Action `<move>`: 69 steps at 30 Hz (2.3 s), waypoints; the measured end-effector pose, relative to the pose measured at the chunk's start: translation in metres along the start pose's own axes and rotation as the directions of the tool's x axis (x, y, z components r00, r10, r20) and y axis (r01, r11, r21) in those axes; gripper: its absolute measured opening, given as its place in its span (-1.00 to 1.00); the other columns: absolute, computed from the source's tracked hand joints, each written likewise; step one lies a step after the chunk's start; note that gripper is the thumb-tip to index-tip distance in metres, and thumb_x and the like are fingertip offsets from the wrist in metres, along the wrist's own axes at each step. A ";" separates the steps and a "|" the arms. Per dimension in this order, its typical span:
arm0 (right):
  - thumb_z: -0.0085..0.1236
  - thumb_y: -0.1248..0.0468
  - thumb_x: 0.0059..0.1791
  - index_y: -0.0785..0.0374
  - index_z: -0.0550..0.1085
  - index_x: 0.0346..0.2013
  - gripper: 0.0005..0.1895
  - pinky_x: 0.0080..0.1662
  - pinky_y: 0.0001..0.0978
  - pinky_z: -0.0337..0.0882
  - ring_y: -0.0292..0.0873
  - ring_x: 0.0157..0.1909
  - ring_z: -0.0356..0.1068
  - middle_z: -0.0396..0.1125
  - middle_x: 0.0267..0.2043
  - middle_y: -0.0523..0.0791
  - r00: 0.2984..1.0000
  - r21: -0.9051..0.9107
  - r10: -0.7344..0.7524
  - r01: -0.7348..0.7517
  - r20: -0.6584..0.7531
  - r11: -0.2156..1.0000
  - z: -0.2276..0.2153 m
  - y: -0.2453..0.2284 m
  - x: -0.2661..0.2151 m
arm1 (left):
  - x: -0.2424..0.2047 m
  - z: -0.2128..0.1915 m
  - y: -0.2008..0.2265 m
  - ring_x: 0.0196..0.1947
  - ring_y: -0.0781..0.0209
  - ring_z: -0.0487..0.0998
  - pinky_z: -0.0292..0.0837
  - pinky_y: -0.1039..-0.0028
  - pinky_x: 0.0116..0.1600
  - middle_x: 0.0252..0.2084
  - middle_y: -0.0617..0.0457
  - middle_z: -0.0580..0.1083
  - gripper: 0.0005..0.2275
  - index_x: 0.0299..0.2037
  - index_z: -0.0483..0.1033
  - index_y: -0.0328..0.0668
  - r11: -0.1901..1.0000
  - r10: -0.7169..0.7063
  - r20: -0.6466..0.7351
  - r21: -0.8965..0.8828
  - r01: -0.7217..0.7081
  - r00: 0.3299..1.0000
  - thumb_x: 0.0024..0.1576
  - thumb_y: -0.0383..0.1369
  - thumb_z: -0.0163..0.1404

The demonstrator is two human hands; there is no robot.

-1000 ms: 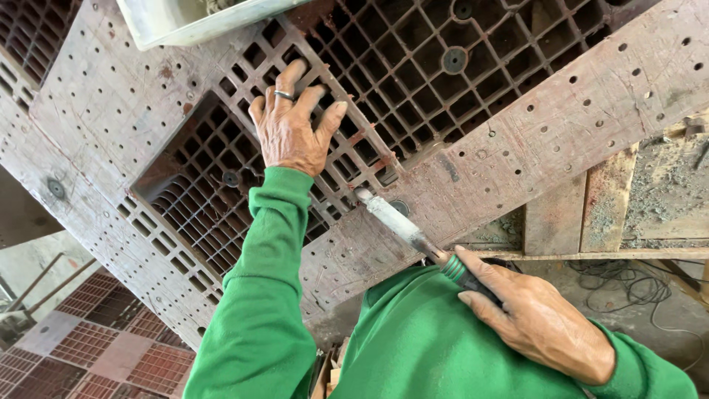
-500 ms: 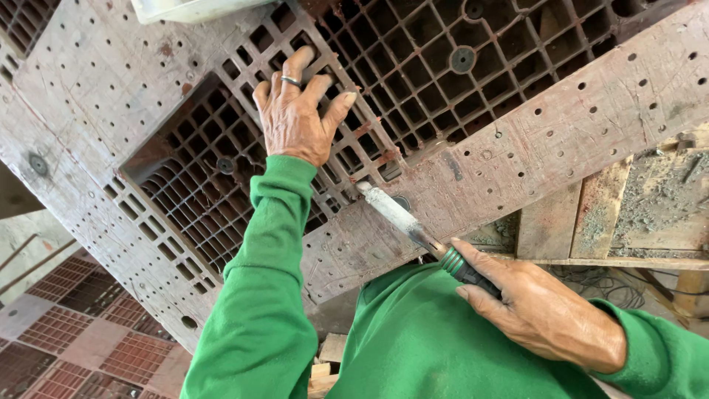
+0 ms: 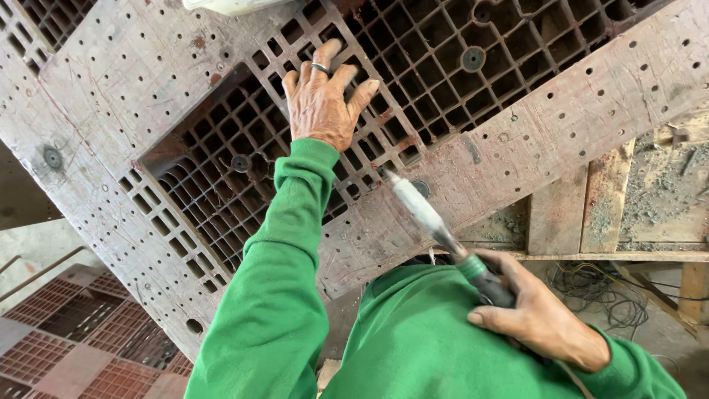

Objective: The person scrapes a large wooden mold with a grid pattern using a chisel and a soldering iron. They alternate between the two tools to remove residue from the mold's surface and grid cells.

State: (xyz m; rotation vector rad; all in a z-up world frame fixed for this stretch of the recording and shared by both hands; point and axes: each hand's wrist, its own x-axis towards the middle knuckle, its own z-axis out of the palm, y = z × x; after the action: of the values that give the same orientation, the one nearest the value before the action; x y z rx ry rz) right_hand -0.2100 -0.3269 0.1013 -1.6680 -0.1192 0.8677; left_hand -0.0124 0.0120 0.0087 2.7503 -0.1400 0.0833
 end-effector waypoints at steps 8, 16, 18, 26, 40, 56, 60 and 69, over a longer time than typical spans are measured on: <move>0.16 0.35 -0.02 0.24 0.32 0.37 -0.38 -0.40 -0.32 0.54 -0.20 -0.43 0.51 0.47 -0.42 -0.01 0.912 0.338 0.409 -0.380 -0.016 0.861 0.022 0.012 -0.013 | -0.004 0.002 -0.011 0.15 -0.08 0.35 0.05 -0.06 0.34 0.33 -0.03 0.29 -0.53 -0.06 0.64 -0.11 0.998 0.048 -0.042 -0.034 -0.050 0.998 0.28 0.14 -0.03; -0.06 0.19 -0.01 0.36 0.44 -0.10 -0.68 -0.56 -0.42 0.27 -0.28 -0.62 0.25 0.31 -0.45 -0.13 0.818 0.330 0.572 -0.524 -0.062 0.785 0.055 -0.047 0.002 | -0.005 0.014 -0.027 0.10 -0.05 0.37 0.09 -0.01 0.29 0.29 -0.02 0.30 -0.54 -0.11 0.65 -0.14 0.993 0.070 -0.073 -0.089 -0.077 0.995 0.31 0.12 -0.04; -0.07 0.17 -0.02 0.36 0.42 -0.12 -0.68 -0.59 -0.42 0.25 -0.28 -0.64 0.23 0.30 -0.45 -0.13 0.793 0.377 0.606 -0.543 -0.064 0.750 0.061 -0.059 0.003 | -0.007 0.014 -0.028 0.10 -0.05 0.37 0.10 -0.01 0.28 0.29 -0.03 0.30 -0.54 -0.10 0.65 -0.15 0.991 0.079 -0.095 -0.103 -0.089 0.992 0.31 0.12 -0.03; -0.08 0.15 -0.02 0.32 0.41 -0.10 -0.67 -0.67 -0.41 0.22 -0.27 -0.67 0.22 0.27 -0.48 -0.11 0.729 0.422 0.678 -0.587 -0.096 0.691 0.083 -0.085 0.011 | -0.007 0.010 -0.032 0.11 -0.05 0.37 0.09 -0.03 0.26 0.28 -0.07 0.32 -0.56 -0.11 0.65 -0.18 0.983 0.081 -0.110 -0.156 -0.098 0.991 0.28 0.08 0.00; -0.03 0.10 0.01 0.10 0.23 0.40 -0.36 -0.66 -0.43 0.26 -0.25 -0.66 0.26 0.35 -0.41 -0.04 0.763 0.386 0.629 -0.541 -0.149 0.747 0.100 -0.092 0.021 | -0.006 0.008 -0.034 0.10 -0.06 0.37 0.10 -0.02 0.27 0.27 -0.10 0.33 -0.54 -0.15 0.64 -0.18 0.981 0.079 -0.095 -0.170 -0.094 0.992 0.29 0.09 -0.03; -0.02 0.15 -0.04 0.12 0.23 0.44 -0.29 -0.66 -0.41 0.33 -0.23 -0.59 0.30 0.34 -0.34 -0.05 0.764 0.428 0.615 -0.497 -0.197 0.755 0.102 -0.086 0.007 | -0.008 0.014 -0.034 0.05 -0.05 0.37 0.11 -0.02 0.23 0.26 -0.09 0.33 -0.55 -0.14 0.65 -0.17 0.982 0.111 -0.148 -0.133 -0.131 0.983 0.29 0.09 -0.02; -0.02 0.15 -0.02 0.11 0.20 0.47 -0.28 -0.67 -0.40 0.32 -0.23 -0.59 0.30 0.35 -0.32 -0.03 0.761 0.454 0.617 -0.485 -0.202 0.747 0.104 -0.083 0.012 | -0.007 0.015 -0.035 0.06 -0.03 0.37 0.11 -0.01 0.25 0.26 -0.07 0.33 -0.55 -0.15 0.65 -0.17 0.984 0.100 -0.142 -0.136 -0.119 0.985 0.29 0.10 -0.01; -0.03 0.16 -0.03 0.11 0.18 0.46 -0.28 -0.68 -0.40 0.31 -0.23 -0.60 0.29 0.34 -0.31 -0.03 0.754 0.450 0.620 -0.486 -0.218 0.749 0.106 -0.084 0.016 | -0.007 0.019 -0.036 0.05 -0.02 0.38 0.11 -0.02 0.25 0.26 -0.06 0.32 -0.55 -0.15 0.66 -0.17 0.983 0.098 -0.142 -0.140 -0.118 0.985 0.28 0.10 -0.01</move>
State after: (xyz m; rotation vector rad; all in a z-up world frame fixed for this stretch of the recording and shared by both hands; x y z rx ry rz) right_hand -0.2312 -0.2081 0.1643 -1.4784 0.8068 0.9384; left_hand -0.0144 0.0387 -0.0233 2.5780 -0.2488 0.2768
